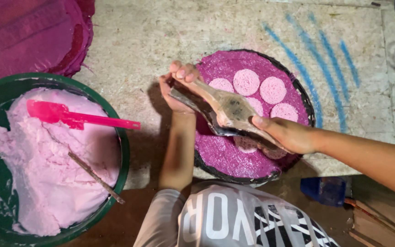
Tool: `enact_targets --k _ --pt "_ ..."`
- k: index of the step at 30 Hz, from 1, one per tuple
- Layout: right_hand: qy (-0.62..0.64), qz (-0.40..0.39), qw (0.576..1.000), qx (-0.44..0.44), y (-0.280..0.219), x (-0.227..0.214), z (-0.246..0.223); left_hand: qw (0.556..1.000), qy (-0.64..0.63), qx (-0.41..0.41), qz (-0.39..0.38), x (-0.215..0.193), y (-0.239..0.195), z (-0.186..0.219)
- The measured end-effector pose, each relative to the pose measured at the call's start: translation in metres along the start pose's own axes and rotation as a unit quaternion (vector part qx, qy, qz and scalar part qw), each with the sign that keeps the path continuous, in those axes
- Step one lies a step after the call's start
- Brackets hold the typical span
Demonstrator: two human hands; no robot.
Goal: The person scoops pink dough from a green bowl and places it into a circular mold on a purple tray. They press the dough into the mold using a wooden tool to form round pieces, repeating the process to fill the tray.
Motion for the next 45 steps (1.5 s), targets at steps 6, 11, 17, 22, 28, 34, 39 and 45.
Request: enact_targets --k 6,11,17,22,28,34,39,45 --pt "0.029 0.034 0.999 0.02 -0.014 -0.007 0.014 0.999 -0.044 0.022 0.008 -0.018 -0.003 -0.038" --pt "0.016 0.133 0.991 -0.027 -0.009 -0.017 0.014 0.998 -0.048 -0.024 -0.04 -0.02 0.024 -0.041" --pt "0.01 0.157 0.985 -0.071 0.011 -0.006 0.004 0.997 -0.009 -0.059 -0.052 -0.012 0.04 -0.014" --pt "0.076 0.109 0.984 -0.114 0.019 0.007 -0.001 0.998 0.009 -0.047 -0.033 -0.008 0.022 0.001" --pt "0.071 0.056 0.996 -0.011 0.008 -0.001 0.018 0.999 0.019 -0.023 0.034 -0.023 0.005 -0.028" --pt "0.066 0.146 0.986 -0.053 0.011 -0.013 0.019 0.999 0.022 -0.046 -0.015 -0.027 0.029 -0.02" --pt "0.109 0.126 0.986 -0.019 0.02 -0.013 0.027 0.998 0.035 -0.046 0.001 -0.022 0.027 -0.021" --pt "0.009 0.182 0.978 -0.102 0.029 0.0 0.025 0.985 0.137 -0.092 -0.053 0.023 0.044 -0.009"
Point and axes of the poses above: each hand's wrist, its own y-axis towards the middle knuckle, its own x-axis out of the palm, z = x × y, the point moved 5 cm from there along y, towards the middle knuckle, and after that the axes turned 5 degrees about -z, right-handed, at the moved point
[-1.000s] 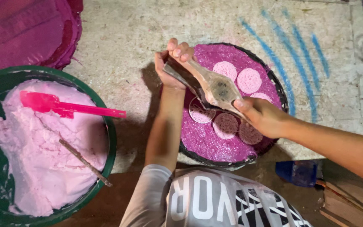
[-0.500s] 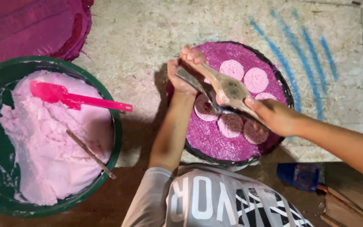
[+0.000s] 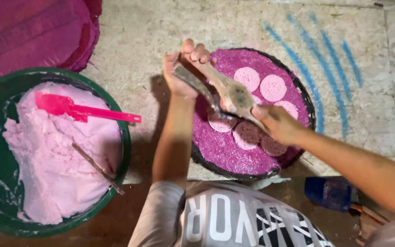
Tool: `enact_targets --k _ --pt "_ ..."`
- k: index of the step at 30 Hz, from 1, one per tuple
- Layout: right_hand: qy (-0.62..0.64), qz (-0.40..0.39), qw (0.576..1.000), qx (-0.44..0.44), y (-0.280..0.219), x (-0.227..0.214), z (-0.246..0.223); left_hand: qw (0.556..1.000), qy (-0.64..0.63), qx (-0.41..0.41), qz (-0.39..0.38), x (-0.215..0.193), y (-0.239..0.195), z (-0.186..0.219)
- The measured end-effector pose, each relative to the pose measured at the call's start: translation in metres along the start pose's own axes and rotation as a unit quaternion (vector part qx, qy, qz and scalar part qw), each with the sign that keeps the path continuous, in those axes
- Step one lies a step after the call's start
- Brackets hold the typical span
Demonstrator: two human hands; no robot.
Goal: The person scoops pink dough from a green bowl and places it into a circular mold on a purple tray. They press the dough into the mold using a wooden tool to form round pieces, repeating the process to fill the tray.
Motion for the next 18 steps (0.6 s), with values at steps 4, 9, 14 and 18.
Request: enact_targets --k 4,9,14,18 --pt "0.135 0.024 0.971 -0.196 -0.028 0.018 0.001 0.952 0.249 -0.116 0.139 0.024 -0.033 0.021" --pt "0.346 0.037 0.882 -0.317 -0.071 0.023 0.015 0.676 0.688 -0.237 0.116 0.062 -0.089 -0.021" --pt "0.377 0.134 0.854 -0.334 -0.092 0.039 0.027 0.399 0.806 -0.427 0.09 0.055 -0.121 -0.05" --pt "0.406 0.175 0.834 -0.329 -0.107 0.05 0.041 0.426 0.848 -0.303 0.084 0.067 -0.119 -0.052"
Point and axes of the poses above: each hand's wrist, its own y-axis towards the middle knuckle, its own x-axis out of the palm, z = x × y, the point moved 5 cm from there along y, towards the middle knuckle, and after that the axes turned 5 degrees about -z, right-handed, at the moved point
